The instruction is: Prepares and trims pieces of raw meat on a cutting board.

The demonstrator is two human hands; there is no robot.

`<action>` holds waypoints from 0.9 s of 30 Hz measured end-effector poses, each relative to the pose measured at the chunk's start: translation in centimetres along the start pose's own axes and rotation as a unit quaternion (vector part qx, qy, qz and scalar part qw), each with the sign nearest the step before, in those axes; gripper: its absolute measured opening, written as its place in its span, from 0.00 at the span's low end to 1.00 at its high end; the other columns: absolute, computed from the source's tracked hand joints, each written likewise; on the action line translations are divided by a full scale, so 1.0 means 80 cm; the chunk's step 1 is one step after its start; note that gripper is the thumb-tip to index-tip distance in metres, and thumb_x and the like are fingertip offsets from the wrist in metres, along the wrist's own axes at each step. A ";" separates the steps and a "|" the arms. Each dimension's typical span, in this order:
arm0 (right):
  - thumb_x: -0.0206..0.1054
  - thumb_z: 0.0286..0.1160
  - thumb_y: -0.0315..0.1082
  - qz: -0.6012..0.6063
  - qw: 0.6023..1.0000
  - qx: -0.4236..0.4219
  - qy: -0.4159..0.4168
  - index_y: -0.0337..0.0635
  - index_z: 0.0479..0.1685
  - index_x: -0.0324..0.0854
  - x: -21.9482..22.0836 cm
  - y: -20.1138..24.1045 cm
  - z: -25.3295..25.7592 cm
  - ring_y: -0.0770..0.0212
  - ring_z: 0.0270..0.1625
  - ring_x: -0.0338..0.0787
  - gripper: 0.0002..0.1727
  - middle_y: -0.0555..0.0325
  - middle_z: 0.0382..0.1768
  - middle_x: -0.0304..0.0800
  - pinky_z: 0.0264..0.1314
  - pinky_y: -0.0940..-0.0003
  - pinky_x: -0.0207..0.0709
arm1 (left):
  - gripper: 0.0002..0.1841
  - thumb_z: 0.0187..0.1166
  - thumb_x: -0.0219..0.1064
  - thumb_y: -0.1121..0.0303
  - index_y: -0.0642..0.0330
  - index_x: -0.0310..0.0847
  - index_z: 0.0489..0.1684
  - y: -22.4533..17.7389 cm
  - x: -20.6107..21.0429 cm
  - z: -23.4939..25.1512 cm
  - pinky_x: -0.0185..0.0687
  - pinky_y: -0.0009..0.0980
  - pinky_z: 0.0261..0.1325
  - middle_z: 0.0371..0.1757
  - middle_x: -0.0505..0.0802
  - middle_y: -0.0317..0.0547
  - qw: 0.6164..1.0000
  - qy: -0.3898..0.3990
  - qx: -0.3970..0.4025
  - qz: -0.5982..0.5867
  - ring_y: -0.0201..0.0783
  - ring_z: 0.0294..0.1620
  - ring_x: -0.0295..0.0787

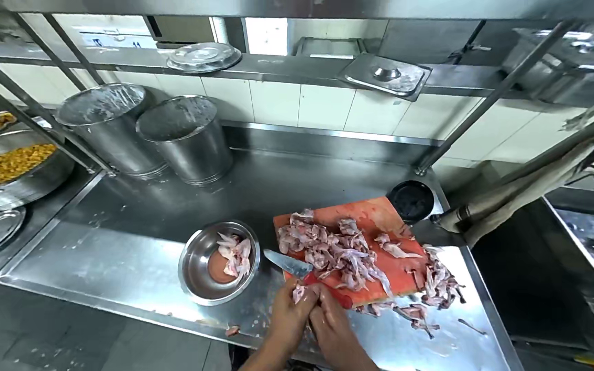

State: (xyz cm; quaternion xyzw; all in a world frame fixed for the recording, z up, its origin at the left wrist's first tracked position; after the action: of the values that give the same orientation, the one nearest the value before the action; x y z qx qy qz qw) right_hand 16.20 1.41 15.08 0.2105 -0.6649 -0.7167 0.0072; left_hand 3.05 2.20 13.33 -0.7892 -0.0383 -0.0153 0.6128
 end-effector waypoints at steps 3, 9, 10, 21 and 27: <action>0.52 0.83 0.36 -0.052 0.997 -0.044 -0.026 0.27 0.64 0.76 0.003 0.008 -0.008 0.64 0.51 0.91 0.21 0.48 0.47 0.90 0.58 0.63 0.86 | 0.17 0.68 0.75 0.56 0.58 0.76 0.39 -0.016 0.002 -0.006 0.83 0.32 0.37 0.33 0.83 0.38 0.999 -0.007 0.026 -0.022 0.32 0.33 0.82; 0.51 0.86 0.46 -0.073 0.991 -0.086 -0.075 0.28 0.56 0.79 0.002 0.028 -0.006 0.71 0.40 0.90 0.25 0.53 0.37 0.90 0.46 0.70 0.86 | 0.16 0.63 0.76 0.66 0.56 0.70 0.38 -0.053 0.012 -0.014 0.80 0.28 0.36 0.33 0.81 0.37 0.995 -0.030 0.052 -0.085 0.30 0.32 0.81; 0.51 0.86 0.46 -0.079 0.991 -0.079 -0.076 0.29 0.55 0.80 0.003 0.028 -0.003 0.70 0.40 0.90 0.25 0.53 0.37 0.90 0.45 0.69 0.86 | 0.17 0.62 0.76 0.67 0.57 0.70 0.39 -0.057 0.013 -0.015 0.81 0.29 0.33 0.32 0.81 0.38 0.993 -0.036 0.026 -0.108 0.31 0.31 0.81; 0.54 0.82 0.40 -0.197 0.979 0.050 -0.020 0.35 0.50 0.82 0.030 0.001 0.019 0.53 0.32 0.91 0.17 0.51 0.28 0.87 0.37 0.52 0.86 | 0.14 0.66 0.73 0.70 0.66 0.74 0.42 -0.009 -0.005 0.019 0.82 0.36 0.27 0.27 0.85 0.48 0.981 -0.137 -0.052 -0.128 0.39 0.24 0.84; 0.57 0.81 0.41 -0.216 0.970 0.096 0.056 0.34 0.51 0.81 0.051 0.003 0.006 0.46 0.35 0.93 0.18 0.46 0.30 0.89 0.40 0.46 0.85 | 0.05 0.78 0.63 0.77 0.71 0.76 0.42 0.015 -0.038 0.056 0.77 0.36 0.27 0.27 0.82 0.49 0.959 -0.243 -0.126 -0.070 0.38 0.23 0.78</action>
State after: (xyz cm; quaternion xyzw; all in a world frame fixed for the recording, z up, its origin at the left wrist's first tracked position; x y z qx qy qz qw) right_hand 12.29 0.69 14.17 0.3889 -0.6678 -0.6211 -0.1308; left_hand 0.02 6.12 10.84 -0.8352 -0.2387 0.1296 0.4781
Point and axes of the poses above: each hand's wrist, its own z-axis towards the middle knuckle, its own x-axis out of the palm, y = z × x, the point moved 1 cm from there along z, towards the middle knuckle
